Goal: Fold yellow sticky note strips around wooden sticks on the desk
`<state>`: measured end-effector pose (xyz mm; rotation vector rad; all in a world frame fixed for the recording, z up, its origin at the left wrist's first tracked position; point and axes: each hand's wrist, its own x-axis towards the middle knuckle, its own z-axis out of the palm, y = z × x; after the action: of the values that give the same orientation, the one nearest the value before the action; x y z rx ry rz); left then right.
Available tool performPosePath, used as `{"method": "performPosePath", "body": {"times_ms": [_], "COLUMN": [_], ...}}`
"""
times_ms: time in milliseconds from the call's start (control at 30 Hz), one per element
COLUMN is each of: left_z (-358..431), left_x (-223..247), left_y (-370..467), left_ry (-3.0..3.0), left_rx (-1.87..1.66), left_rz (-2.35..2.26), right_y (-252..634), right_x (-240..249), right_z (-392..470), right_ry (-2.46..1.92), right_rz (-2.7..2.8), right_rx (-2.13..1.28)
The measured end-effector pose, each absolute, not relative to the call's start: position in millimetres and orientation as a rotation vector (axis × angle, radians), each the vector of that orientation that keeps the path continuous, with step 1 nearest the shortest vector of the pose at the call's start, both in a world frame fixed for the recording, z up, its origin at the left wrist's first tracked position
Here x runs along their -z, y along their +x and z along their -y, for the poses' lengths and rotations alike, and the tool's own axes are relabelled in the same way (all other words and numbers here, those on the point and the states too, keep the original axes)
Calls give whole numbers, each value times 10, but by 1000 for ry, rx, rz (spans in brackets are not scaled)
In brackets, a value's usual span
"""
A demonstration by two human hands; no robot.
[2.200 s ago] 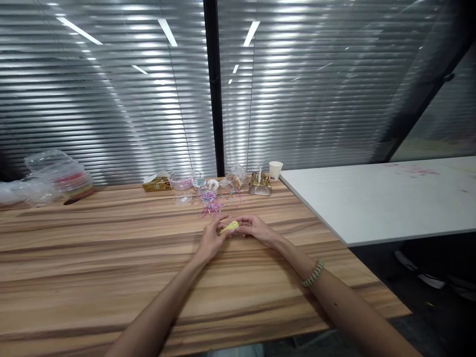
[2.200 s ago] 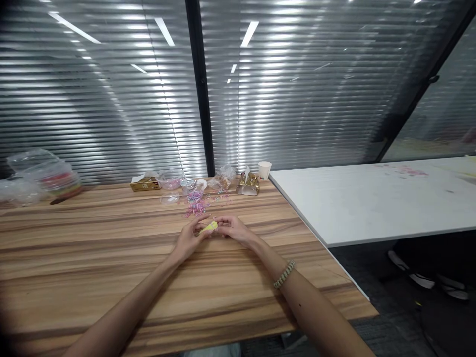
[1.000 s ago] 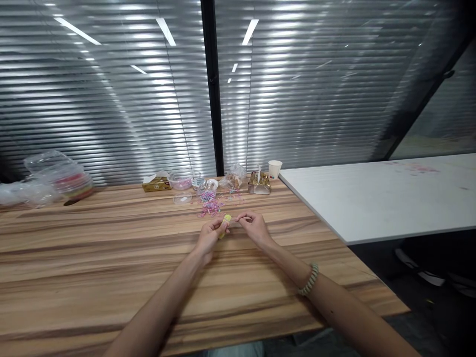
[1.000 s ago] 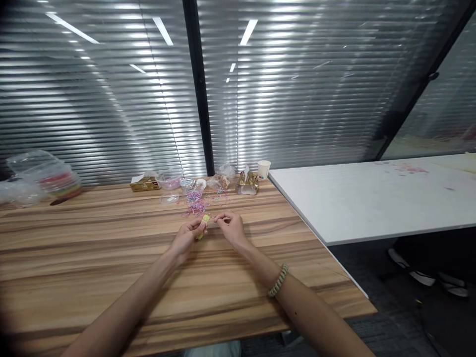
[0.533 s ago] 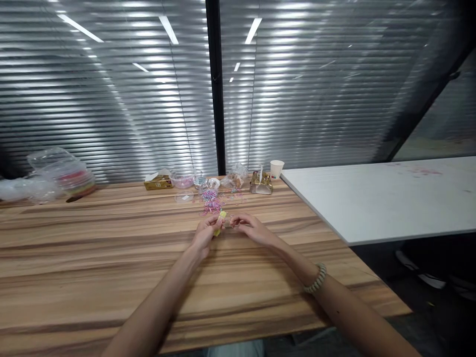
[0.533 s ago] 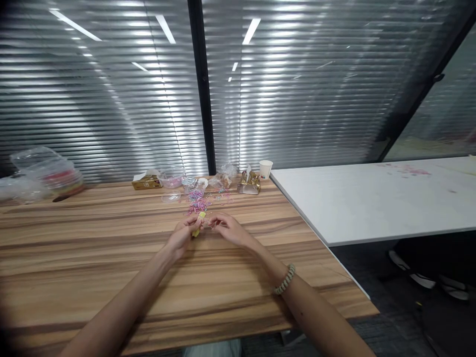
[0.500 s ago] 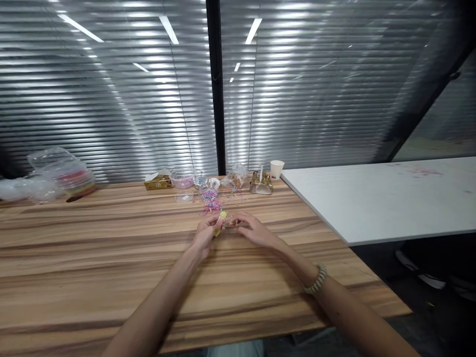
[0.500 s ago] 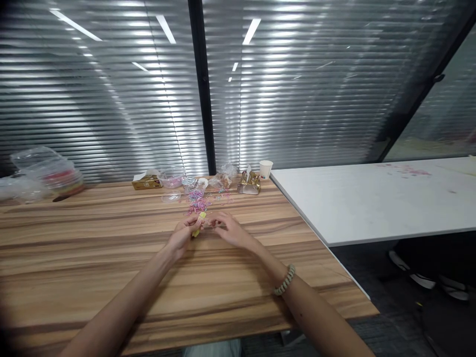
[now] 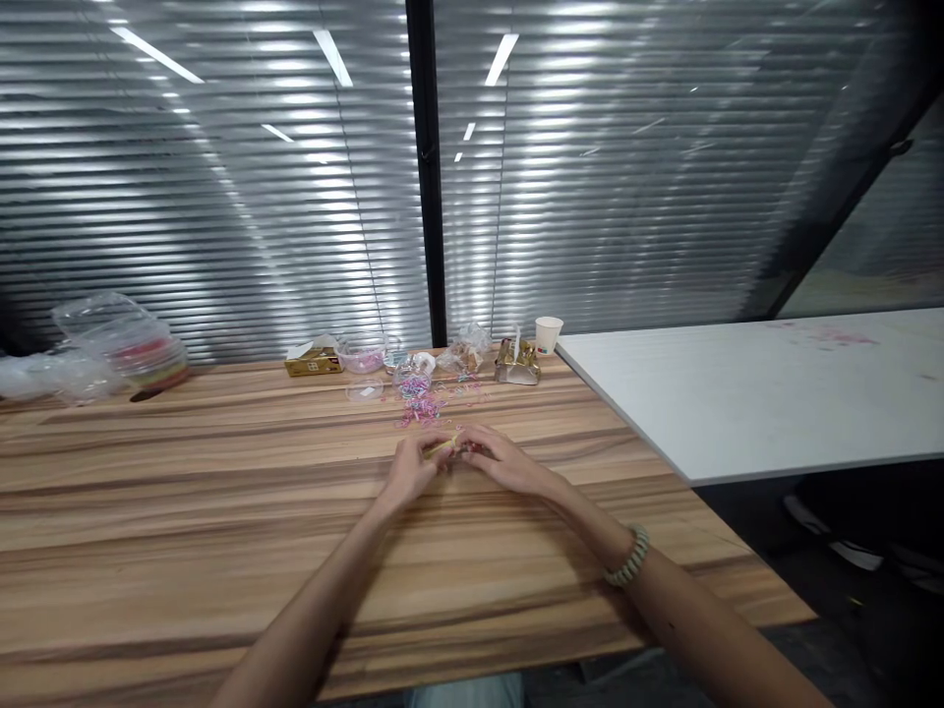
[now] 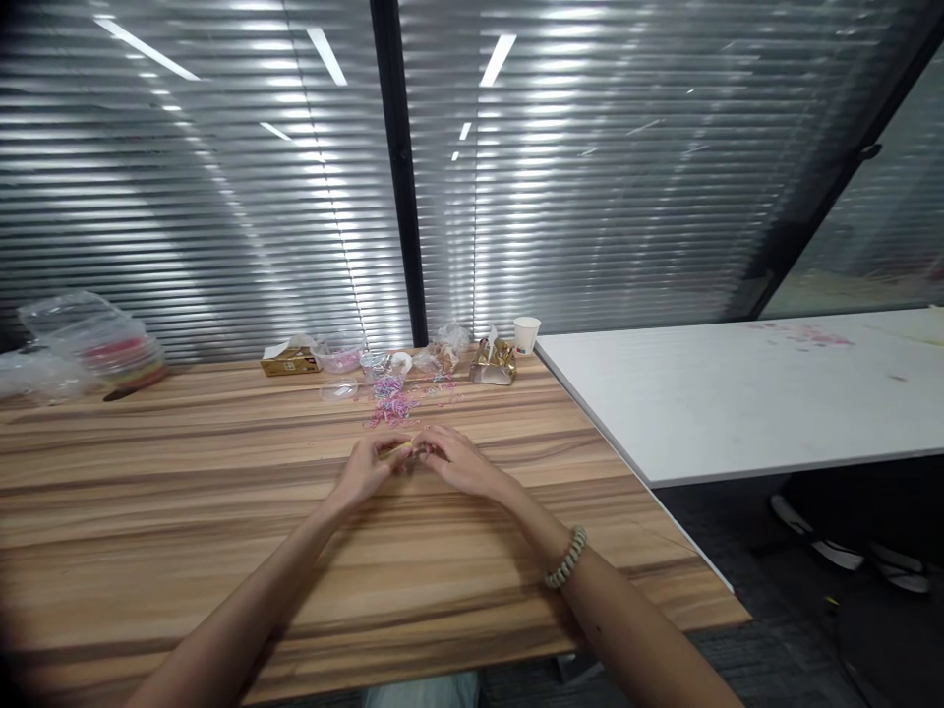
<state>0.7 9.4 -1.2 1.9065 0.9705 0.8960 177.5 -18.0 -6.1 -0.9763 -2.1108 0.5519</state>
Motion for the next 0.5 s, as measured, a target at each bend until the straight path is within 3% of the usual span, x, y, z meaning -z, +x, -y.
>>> {"method": "performPosePath", "body": {"times_ms": [500], "left_z": [-3], "left_x": [-17], "left_y": [21], "left_ry": [2054], "left_rx": [-678], "left_rz": [-842], "right_y": [1742], "right_x": [-76], "right_z": [273], "right_ry": [-1011], "right_rz": [2063], "right_rx": [-695]}}
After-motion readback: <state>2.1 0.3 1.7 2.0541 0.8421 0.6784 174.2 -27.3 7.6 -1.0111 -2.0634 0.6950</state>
